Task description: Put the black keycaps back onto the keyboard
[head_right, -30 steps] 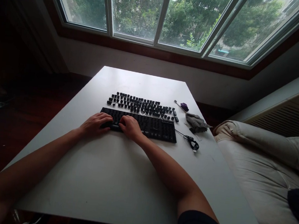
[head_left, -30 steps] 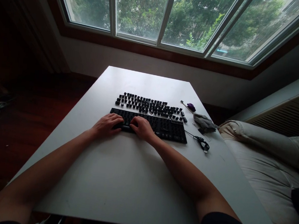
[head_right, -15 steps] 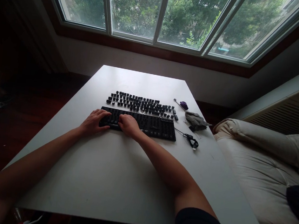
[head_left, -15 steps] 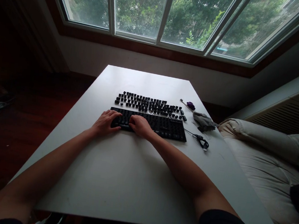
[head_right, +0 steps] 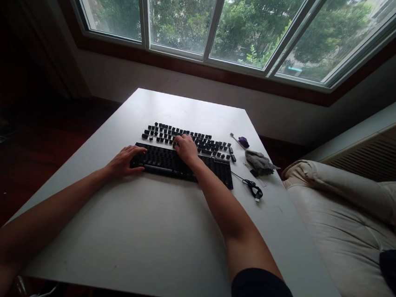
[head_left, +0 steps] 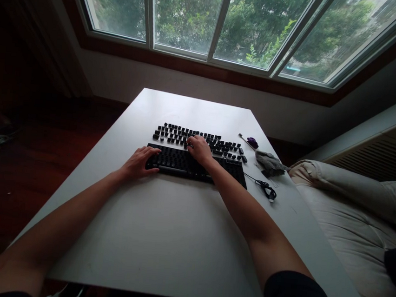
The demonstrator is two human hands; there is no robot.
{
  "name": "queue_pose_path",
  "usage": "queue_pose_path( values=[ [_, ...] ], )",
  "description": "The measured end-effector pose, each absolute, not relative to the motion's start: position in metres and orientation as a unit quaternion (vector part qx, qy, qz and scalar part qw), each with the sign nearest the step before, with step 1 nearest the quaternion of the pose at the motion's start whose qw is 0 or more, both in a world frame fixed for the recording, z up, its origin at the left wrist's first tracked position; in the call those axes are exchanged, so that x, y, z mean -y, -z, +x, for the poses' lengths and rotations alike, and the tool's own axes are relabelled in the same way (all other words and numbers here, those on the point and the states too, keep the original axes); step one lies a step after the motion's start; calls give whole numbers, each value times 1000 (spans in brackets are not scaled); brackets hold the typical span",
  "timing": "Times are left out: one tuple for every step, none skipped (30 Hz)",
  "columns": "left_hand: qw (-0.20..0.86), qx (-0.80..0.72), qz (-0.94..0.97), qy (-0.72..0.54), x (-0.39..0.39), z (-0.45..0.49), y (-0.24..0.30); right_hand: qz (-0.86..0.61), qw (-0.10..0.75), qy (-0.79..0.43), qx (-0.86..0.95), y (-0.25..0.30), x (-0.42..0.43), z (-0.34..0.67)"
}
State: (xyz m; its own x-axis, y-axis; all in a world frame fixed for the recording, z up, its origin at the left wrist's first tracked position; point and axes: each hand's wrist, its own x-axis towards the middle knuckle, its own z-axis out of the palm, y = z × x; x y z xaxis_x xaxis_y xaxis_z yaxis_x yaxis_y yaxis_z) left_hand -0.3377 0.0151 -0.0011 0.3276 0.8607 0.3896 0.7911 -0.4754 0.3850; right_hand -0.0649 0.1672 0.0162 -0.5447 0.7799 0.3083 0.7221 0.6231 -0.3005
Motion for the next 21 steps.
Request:
queue_pose_path(
  values=[
    [67,-507,810,-286,-15,-338,1,-421,195,-66,883,-15,-174,-64],
    [72,-506,807,-296,-15,-339,1,-414,181,-67,890,-15,-179,-64],
    [76,-505,804,-306,-15,-339,1,-407,169,-68,895,-14,-184,-65],
    [79,-504,800,-315,-14,-339,1,-402,158,-71,899,-14,-187,-66],
    [82,-502,798,-322,-14,-339,1,-397,149,-73,903,-13,-189,-67],
    [84,-501,797,-326,-14,-340,1,-393,141,-75,905,-13,-190,-68],
    [86,-501,797,-327,-14,-340,1,-390,134,-76,908,-13,-191,-69],
    [87,-500,797,-326,-13,-340,1,-387,129,-75,910,-13,-192,-70],
    [88,-501,797,-325,-13,-340,2,-385,126,-73,911,-12,-193,-71],
    [88,-502,797,-325,-13,-340,2,-384,124,-70,912,-12,-194,-72],
    [89,-503,796,-324,-13,-340,2,-384,123,-66,913,-12,-194,-73],
    [90,-504,796,-323,-13,-340,2,-385,122,-63,913,-11,-195,-73],
    [91,-505,796,-322,-13,-340,2,-386,120,-62,913,-11,-196,-73],
    [92,-505,796,-321,-13,-340,1,-387,120,-63,912,-11,-197,-73],
    [92,-506,796,-319,-13,-340,1,-388,123,-65,911,-11,-197,-73],
    [92,-506,796,-319,-13,-340,1,-390,131,-68,909,-10,-197,-72],
    [92,-506,796,-318,-13,-339,1,-391,146,-71,906,-10,-196,-71],
    [92,-506,796,-318,-13,-339,1,-391,166,-73,902,-11,-194,-71],
    [93,-506,796,-319,-13,-339,1,-390,189,-75,898,-11,-191,-70],
    [95,-505,795,-322,-13,-339,1,-386,212,-79,894,-12,-187,-69],
    [98,-504,793,-328,-13,-340,1,-381,232,-87,891,-13,-181,-67]
  ],
)
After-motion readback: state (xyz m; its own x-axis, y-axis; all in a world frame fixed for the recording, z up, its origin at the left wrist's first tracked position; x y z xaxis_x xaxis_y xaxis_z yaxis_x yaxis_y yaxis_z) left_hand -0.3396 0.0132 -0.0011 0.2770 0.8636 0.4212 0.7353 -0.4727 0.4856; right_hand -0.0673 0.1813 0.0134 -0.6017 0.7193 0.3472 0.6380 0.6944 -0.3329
